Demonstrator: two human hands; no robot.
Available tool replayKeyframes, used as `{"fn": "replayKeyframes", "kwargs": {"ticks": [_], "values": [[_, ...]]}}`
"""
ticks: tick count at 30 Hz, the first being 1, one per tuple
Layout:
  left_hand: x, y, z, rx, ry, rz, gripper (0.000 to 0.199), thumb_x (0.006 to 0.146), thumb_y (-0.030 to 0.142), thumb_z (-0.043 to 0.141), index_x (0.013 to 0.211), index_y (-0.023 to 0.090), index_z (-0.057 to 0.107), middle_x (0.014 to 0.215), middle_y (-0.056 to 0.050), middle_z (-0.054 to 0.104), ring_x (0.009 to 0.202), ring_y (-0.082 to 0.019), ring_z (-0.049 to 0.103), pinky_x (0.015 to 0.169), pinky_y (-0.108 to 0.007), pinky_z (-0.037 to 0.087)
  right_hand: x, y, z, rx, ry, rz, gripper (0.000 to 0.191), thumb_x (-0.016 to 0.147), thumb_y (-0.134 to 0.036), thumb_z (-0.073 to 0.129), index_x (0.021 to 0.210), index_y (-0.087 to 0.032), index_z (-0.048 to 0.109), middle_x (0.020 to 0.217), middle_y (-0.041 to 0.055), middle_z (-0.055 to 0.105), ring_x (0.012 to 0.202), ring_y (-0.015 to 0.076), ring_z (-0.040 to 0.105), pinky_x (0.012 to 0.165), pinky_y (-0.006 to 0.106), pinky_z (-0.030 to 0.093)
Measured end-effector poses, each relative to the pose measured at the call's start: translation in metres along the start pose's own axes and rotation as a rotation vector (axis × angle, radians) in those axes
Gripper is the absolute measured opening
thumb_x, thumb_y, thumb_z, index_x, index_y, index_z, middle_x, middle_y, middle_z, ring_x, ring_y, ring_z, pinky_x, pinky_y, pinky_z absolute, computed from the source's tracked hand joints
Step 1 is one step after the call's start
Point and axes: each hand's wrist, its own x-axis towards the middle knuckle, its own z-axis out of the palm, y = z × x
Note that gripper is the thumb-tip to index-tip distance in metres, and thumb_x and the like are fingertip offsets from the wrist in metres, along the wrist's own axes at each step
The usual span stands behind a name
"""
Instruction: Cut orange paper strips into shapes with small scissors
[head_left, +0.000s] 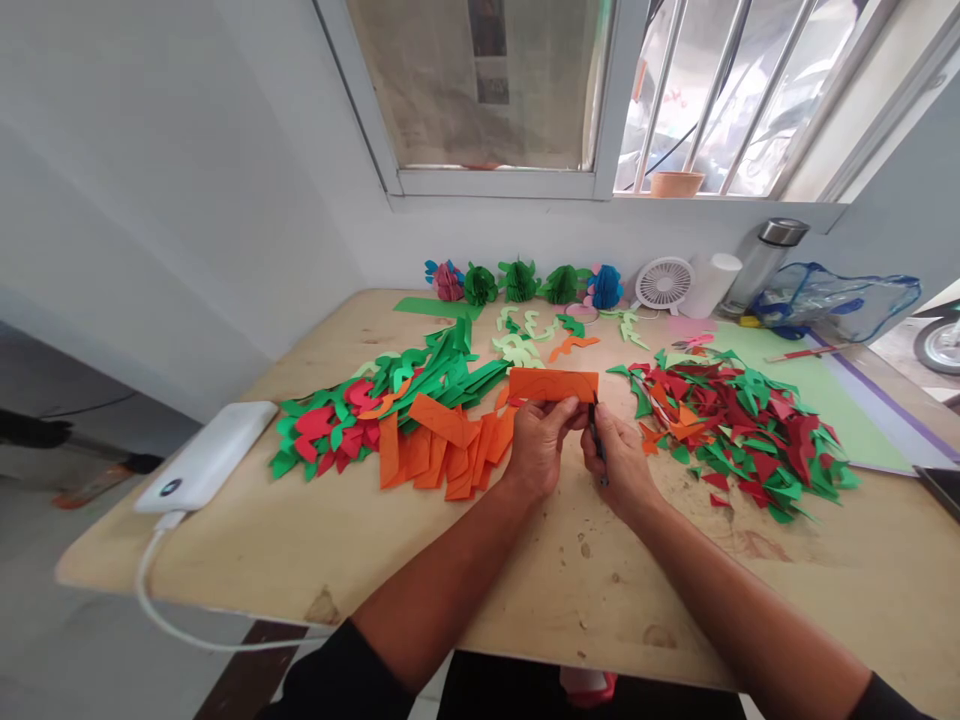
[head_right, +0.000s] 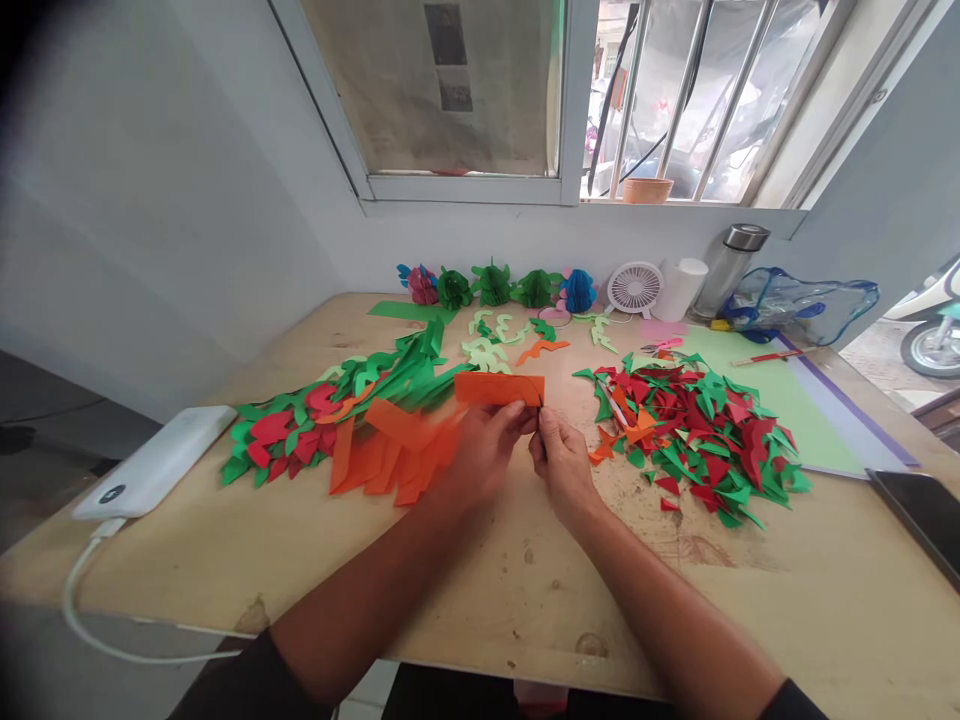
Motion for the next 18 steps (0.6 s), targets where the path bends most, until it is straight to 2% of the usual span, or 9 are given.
{"fn": "replayKeyframes", "kwargs": {"ticks": [4, 13, 18], "values": [[-0.0007, 0.0008, 0.0003, -0.004, -0.002, -0.007, 0.023, 0.058, 0.023, 0.08, 0.075, 0.014, 0.067, 0.069, -0.002, 0.067, 0.062, -0.011, 0.06, 0.065, -0.026, 0.049, 0.0001, 0.0004, 0.0001, -0.013, 0.003, -0.01, 0.051, 0.076, -0.066, 0.059, 0.058, -0.019, 0.048, 0.04, -0.0081, 0.034, 0.034, 0.0047, 0.023, 0.034, 0.021, 0.013], [-0.0003, -0.0007, -0.0011, -0.006, 0.004, -0.017, 0.024, 0.059, 0.022, 0.079, 0.078, 0.013, 0.067, 0.075, -0.003, 0.068, 0.069, -0.013, 0.063, 0.067, -0.026, 0.049, -0.0005, -0.0002, 0.0009, 0.003, 0.01, -0.008, 0.05, 0.074, -0.066, 0.061, 0.061, -0.018, 0.051, 0.041, -0.0084, 0.034, 0.035, 0.0049, 0.022, 0.035, 0.021, 0.012], [-0.001, 0.0008, 0.0007, -0.011, 0.002, -0.024, 0.024, 0.059, 0.023, 0.079, 0.076, 0.013, 0.066, 0.072, -0.002, 0.066, 0.065, -0.012, 0.06, 0.066, -0.027, 0.047, 0.0002, 0.0008, 0.0008, -0.01, 0.015, -0.008, 0.049, 0.074, -0.065, 0.061, 0.062, -0.018, 0.053, 0.04, -0.0084, 0.035, 0.034, 0.0046, 0.021, 0.035, 0.021, 0.011]]}}
